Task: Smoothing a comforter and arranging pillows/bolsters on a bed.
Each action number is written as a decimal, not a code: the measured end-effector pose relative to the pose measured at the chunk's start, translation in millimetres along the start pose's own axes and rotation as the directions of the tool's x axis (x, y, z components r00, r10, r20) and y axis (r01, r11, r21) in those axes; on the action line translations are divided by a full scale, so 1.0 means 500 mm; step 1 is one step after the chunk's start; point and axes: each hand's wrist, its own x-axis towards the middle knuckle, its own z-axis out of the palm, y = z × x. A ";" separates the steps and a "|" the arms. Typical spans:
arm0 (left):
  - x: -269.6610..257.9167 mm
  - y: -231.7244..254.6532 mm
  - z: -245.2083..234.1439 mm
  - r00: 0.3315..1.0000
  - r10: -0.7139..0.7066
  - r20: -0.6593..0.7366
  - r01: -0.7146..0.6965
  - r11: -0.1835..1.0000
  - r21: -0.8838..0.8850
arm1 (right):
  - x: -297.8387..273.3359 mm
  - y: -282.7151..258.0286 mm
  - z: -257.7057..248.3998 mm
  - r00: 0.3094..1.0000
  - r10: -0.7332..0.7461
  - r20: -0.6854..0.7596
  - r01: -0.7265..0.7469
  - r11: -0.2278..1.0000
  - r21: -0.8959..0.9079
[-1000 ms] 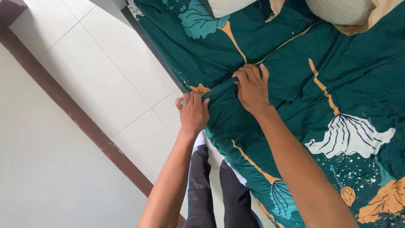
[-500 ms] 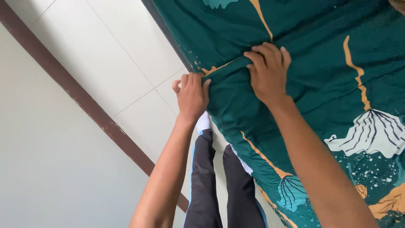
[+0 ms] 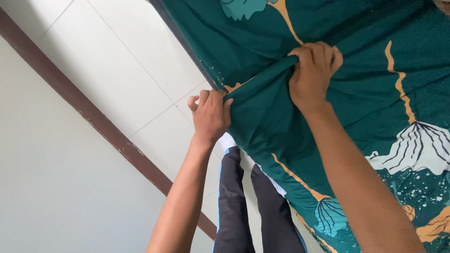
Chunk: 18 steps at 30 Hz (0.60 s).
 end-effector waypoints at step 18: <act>-0.159 0.158 0.100 0.901 -0.425 -0.087 0.415 0.902 -0.116 | -0.192 -0.065 -0.081 0.985 -0.018 0.173 -0.011 0.986 0.165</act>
